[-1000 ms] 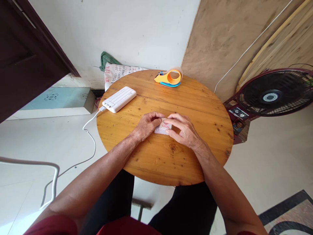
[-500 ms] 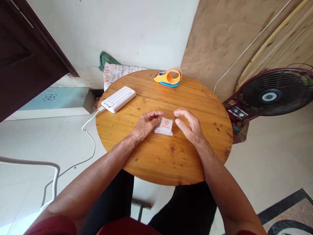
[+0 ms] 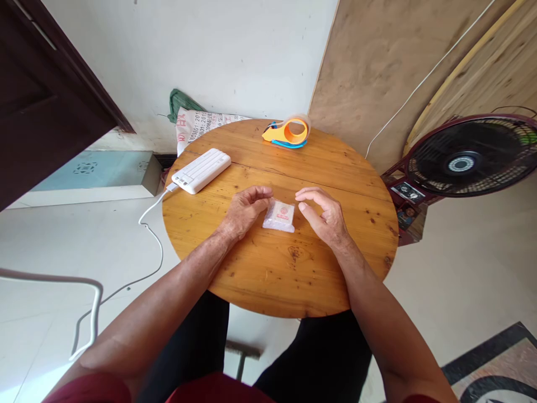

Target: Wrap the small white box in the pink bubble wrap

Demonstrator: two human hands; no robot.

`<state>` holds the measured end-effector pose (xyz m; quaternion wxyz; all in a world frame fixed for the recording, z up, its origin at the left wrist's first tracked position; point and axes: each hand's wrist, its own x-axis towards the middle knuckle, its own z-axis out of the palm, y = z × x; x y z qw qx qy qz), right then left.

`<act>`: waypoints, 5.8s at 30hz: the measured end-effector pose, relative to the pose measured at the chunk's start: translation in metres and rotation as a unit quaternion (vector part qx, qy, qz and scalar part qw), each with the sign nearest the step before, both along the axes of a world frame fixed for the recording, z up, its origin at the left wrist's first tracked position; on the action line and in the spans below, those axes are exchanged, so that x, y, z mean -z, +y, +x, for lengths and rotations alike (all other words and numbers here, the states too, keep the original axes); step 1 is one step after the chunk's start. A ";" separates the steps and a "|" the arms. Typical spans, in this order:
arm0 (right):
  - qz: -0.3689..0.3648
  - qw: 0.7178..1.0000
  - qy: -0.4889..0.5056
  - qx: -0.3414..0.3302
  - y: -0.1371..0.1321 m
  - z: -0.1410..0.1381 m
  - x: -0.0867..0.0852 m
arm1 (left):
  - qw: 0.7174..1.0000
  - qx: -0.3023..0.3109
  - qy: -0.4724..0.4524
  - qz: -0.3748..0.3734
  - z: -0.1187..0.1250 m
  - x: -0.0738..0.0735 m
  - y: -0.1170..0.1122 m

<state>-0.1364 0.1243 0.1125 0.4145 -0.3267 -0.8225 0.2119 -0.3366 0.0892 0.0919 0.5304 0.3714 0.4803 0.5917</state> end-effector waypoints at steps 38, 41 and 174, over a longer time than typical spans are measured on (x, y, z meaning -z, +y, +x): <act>-0.002 0.999 -0.012 -0.033 0.001 -0.004 0.007 | 0.998 0.065 -0.018 -0.002 0.002 0.007 0.001; -0.007 0.999 -0.009 -0.034 -0.001 -0.003 0.005 | 0.998 0.063 -0.025 -0.002 0.003 0.007 0.001; -0.086 0.995 0.046 -0.021 0.006 0.002 0.003 | 0.999 0.019 0.036 0.002 0.000 0.008 0.003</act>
